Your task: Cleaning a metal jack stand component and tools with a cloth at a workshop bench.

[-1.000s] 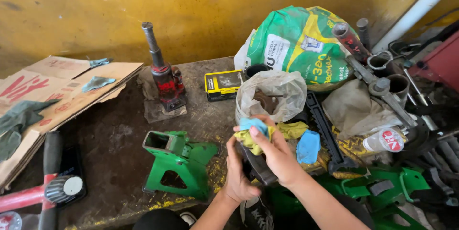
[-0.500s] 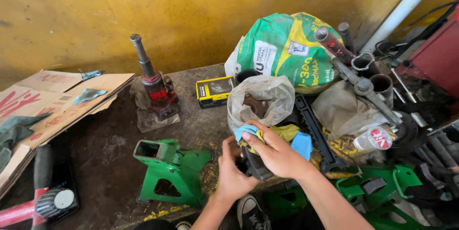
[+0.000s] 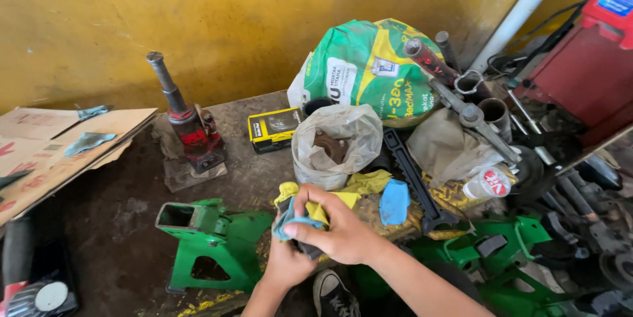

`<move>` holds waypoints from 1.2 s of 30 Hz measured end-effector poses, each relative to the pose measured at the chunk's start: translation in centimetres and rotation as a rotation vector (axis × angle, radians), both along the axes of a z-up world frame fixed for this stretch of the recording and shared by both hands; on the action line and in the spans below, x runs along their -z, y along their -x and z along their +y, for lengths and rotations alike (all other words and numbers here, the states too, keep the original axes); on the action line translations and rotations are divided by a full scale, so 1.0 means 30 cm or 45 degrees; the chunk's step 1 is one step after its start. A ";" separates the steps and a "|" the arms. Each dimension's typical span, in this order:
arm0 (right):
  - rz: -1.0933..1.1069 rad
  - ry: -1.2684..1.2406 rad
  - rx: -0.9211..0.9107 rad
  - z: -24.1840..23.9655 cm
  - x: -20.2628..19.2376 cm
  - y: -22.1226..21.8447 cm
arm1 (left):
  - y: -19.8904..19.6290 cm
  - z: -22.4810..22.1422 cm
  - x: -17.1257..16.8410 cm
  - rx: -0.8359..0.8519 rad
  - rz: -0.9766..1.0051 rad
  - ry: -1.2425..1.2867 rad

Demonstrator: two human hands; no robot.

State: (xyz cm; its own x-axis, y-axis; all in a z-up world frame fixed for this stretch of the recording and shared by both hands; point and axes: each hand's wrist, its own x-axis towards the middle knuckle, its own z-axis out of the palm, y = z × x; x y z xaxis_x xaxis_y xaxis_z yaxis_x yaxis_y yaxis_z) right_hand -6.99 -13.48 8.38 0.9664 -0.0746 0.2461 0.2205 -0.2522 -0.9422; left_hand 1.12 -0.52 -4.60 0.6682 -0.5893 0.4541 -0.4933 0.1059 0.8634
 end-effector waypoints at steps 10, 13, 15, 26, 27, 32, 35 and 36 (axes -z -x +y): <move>0.051 0.033 -0.028 0.000 -0.122 0.004 | -0.017 0.020 0.082 0.266 0.333 -0.039; 0.095 -0.059 -0.280 -0.013 -0.139 0.000 | -0.006 0.017 -0.002 0.166 0.045 0.032; 0.052 -0.129 -0.246 -0.008 -0.105 -0.007 | 0.009 0.002 -0.076 0.134 -0.098 0.238; 0.194 -1.033 0.358 0.032 0.097 -0.076 | -0.014 -0.044 -0.162 0.204 0.225 0.327; 0.237 -1.182 0.349 0.032 0.081 -0.080 | -0.008 -0.044 -0.186 0.200 0.367 0.350; 0.142 -1.059 0.258 0.007 0.032 -0.071 | 0.018 -0.033 -0.249 -0.282 -0.237 0.286; 0.083 -0.830 0.310 -0.001 0.049 -0.082 | 0.022 -0.014 -0.274 -0.313 -0.600 0.222; 0.007 -0.604 0.350 -0.006 0.071 -0.086 | 0.027 -0.008 -0.285 -0.299 -0.821 0.196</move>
State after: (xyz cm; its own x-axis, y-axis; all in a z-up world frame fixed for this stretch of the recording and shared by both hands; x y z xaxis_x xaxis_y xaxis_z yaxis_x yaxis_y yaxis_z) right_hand -4.41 -13.65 6.24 0.8968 -0.4262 0.1190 0.2010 0.1529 -0.9676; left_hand 0.32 -0.77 3.96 0.3394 -0.3595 0.8692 -0.9266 0.0315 0.3748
